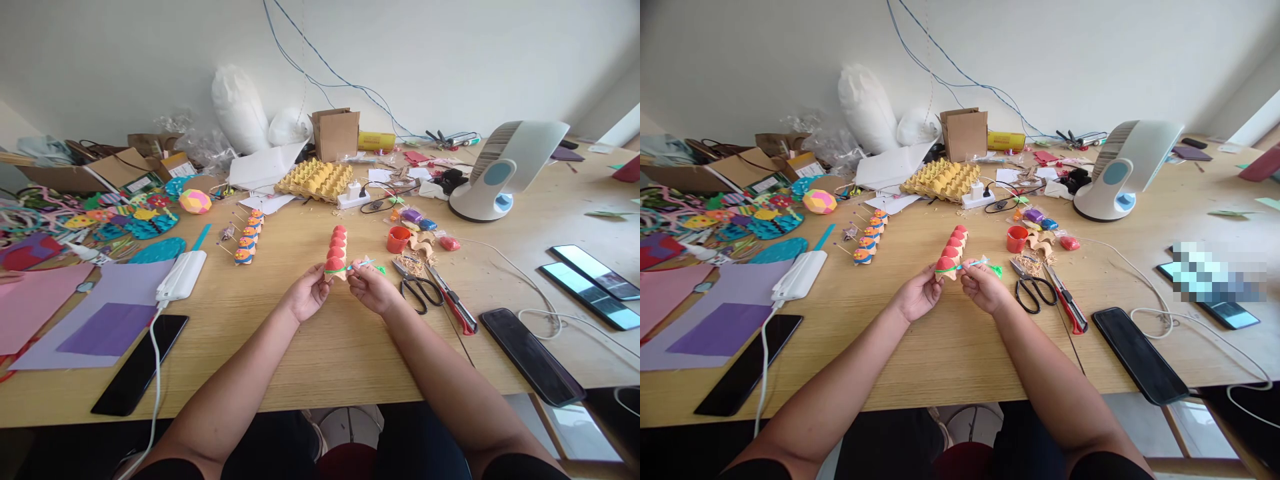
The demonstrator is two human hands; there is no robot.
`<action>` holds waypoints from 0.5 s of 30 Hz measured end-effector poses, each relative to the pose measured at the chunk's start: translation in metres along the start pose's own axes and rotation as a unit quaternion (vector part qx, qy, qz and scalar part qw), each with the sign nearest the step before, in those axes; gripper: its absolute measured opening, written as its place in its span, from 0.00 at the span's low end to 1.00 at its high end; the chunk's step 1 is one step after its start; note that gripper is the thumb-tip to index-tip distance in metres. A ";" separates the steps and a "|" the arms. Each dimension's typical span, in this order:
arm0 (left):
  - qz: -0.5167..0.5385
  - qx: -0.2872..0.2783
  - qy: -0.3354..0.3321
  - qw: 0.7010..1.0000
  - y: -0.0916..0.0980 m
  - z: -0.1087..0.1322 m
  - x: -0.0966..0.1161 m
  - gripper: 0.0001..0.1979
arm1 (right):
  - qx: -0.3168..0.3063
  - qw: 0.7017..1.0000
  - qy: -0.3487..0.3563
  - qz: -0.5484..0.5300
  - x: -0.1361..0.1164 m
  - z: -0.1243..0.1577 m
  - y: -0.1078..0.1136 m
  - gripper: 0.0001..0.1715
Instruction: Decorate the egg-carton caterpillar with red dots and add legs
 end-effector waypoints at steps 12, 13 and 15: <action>-0.026 -0.032 -0.024 0.999 0.001 -0.001 -0.002 0.04 | 0.004 0.999 0.035 0.026 0.002 0.002 -0.006 0.22; -0.027 -0.034 -0.023 0.999 0.001 -0.001 -0.002 0.04 | 0.008 0.999 0.037 0.032 0.002 0.002 -0.006 0.22; -0.028 -0.033 -0.023 0.999 0.001 -0.001 -0.002 0.04 | 0.014 0.998 0.042 0.044 0.002 0.001 -0.007 0.23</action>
Point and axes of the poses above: each hand's wrist, its own z-axis away from the middle knuckle, its own y-axis out of the back of the hand, x = y × z, the point moved 2 cm from there along -z, towards the middle knuckle
